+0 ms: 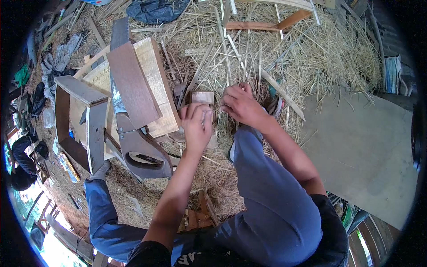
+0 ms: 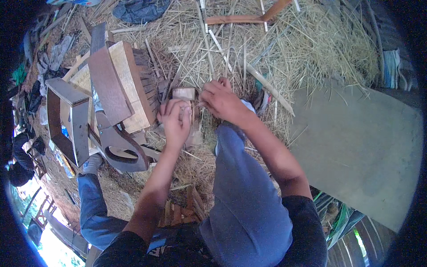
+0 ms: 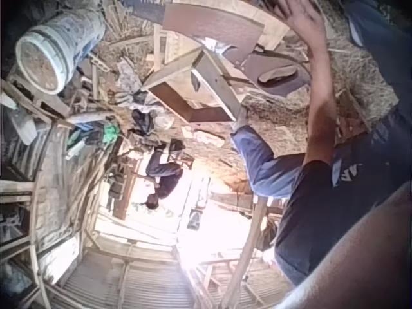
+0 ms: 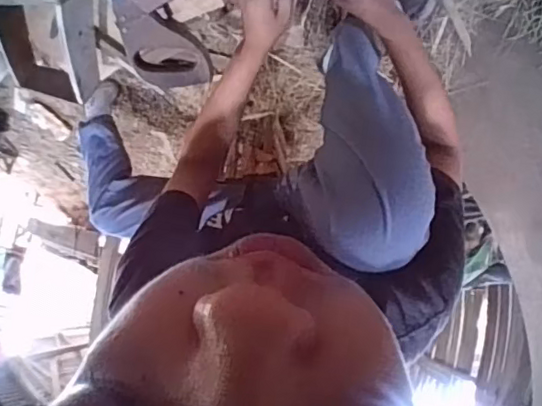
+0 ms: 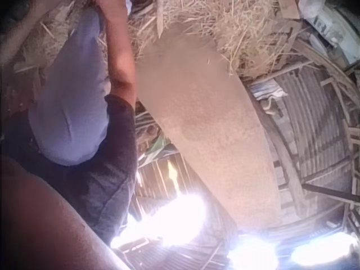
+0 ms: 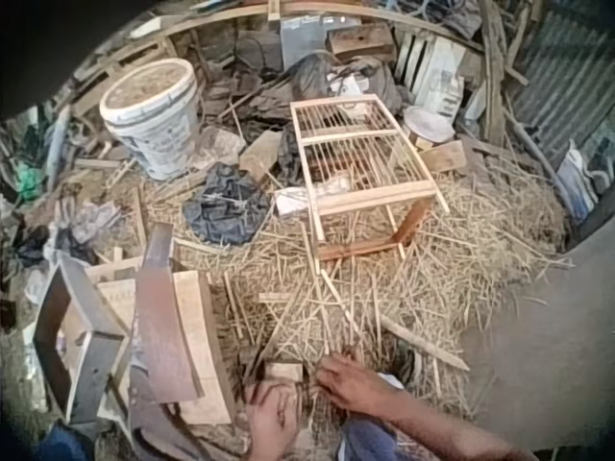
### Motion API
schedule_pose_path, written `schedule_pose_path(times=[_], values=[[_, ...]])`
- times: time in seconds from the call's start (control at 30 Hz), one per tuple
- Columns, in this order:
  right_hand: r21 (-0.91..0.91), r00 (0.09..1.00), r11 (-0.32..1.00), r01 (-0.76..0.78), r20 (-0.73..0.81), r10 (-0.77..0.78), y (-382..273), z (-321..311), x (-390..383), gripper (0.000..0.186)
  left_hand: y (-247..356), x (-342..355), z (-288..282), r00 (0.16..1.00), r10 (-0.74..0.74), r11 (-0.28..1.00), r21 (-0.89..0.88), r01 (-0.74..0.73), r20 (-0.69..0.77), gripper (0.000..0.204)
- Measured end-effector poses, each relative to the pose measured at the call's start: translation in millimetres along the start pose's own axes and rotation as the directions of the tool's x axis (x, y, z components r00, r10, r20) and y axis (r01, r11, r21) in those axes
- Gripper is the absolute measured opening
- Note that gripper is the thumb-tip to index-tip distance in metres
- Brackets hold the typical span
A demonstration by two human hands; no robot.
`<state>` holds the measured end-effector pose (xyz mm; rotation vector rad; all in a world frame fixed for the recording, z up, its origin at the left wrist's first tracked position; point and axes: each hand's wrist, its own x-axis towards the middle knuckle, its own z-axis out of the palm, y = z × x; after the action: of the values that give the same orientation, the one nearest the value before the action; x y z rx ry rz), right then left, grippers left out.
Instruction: The person assembles a wooden birdcage frame by hand, using a hammer to drive small nails into the wooden slats and arranging the pieces into a rectangular box structure.
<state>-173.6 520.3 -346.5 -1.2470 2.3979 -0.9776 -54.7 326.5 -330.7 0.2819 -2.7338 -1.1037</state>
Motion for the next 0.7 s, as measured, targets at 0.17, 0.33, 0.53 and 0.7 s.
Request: schedule_pose_path(times=[0.17, 0.33, 0.53, 0.7], values=[[-0.275, 0.959, 0.935, -0.226, -0.229, 0.165, 26, -8, -6, 0.024, -6, -19, -4, 0.992, -0.106, 0.989, -0.112, 0.098, -0.066, 0.01], [-0.182, 0.822, 0.889, -0.419, -0.492, 0.287, 27, -15, 7, 0.028, -10, -41, -4, 0.986, -0.12, 0.991, 0.038, 0.125, -0.114, 0.014], [-0.296, 0.951, 0.913, -0.279, -0.22, 0.219, 23, 24, 16, 0.015, -15, -41, -4, 0.992, -0.092, 0.995, 0.025, 0.095, -0.086, 0.025], [-0.51, 0.977, 0.839, -0.191, -0.017, 0.212, 33, 48, 24, 0.004, -10, -41, -1, 0.996, -0.07, 0.997, -0.022, 0.069, -0.061, 0.028]])
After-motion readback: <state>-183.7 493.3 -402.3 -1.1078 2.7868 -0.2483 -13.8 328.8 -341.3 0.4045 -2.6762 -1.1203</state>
